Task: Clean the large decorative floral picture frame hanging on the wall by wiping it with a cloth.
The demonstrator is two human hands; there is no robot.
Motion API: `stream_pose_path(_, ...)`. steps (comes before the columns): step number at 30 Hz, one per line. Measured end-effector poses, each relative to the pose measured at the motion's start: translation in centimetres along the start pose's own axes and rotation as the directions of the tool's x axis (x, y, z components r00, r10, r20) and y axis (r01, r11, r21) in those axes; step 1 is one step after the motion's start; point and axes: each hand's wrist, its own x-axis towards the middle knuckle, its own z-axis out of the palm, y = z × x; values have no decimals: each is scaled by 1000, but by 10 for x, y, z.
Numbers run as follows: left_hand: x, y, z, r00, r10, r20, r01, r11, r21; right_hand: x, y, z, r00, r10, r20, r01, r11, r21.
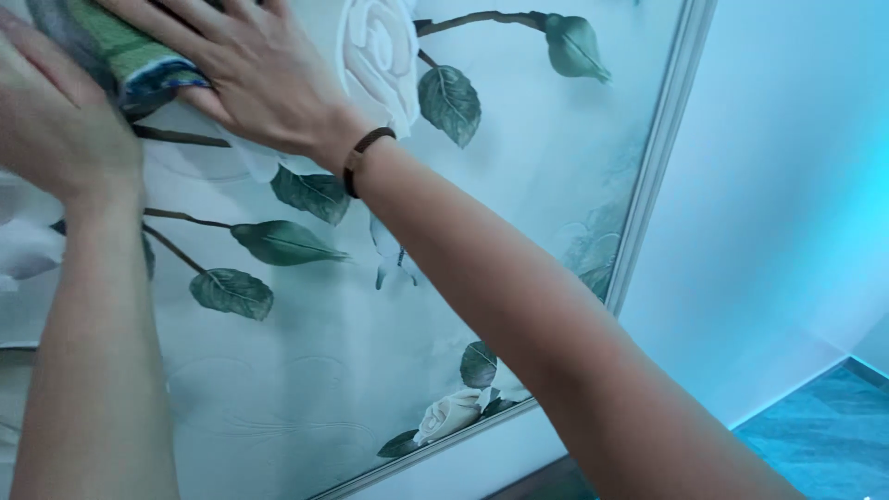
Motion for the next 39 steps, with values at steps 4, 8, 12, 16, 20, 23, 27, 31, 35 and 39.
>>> stream_pose_path(4, -29, -43, 44, 991, -79, 108, 89, 991, -96, -51, 70, -26, 999, -42, 29, 43, 999, -33)
stream_pose_path(8, -36, -41, 55, 960, -121, 252, 249, 779, -576, -109, 141, -63, 984, 99, 147, -98, 995, -18)
stream_pose_path(12, -30, -38, 61, 975, -124, 187, 197, 870, -453, -172, 216, -85, 958, 263, 114, -244, 957, -157)
stream_pose_path(16, -28, -41, 63, 983, -130, 131, 168, 925, -340, -226, 264, -110, 890, 436, 135, -416, 896, -155)
stream_pose_path(20, -29, -52, 56, 991, -118, 68, 127, 980, -156, -260, 292, -112, 843, 529, 96, -515, 846, -141)
stream_pose_path(23, -22, -45, 39, 997, -65, 39, 67, 996, -58, -265, 294, -107, 786, 612, 91, -599, 790, -130)
stream_pose_path(27, -11, -19, 17, 999, -4, -35, 2, 999, -46, -277, 296, -76, 678, 731, -80, -734, 679, -20)
stream_pose_path(31, -1, -4, 5, 1000, 5, -6, -5, 999, 33, -253, 267, -40, 586, 786, -199, -806, 590, -45)
stream_pose_path(35, 2, 3, 1, 993, 42, -111, -23, 985, 173, -210, 196, -18, 604, 763, -232, -795, 596, -111)
stream_pose_path(39, 12, 24, -12, 994, -16, -106, 24, 997, 67, -159, 112, -15, 767, 619, -168, -640, 753, -150)
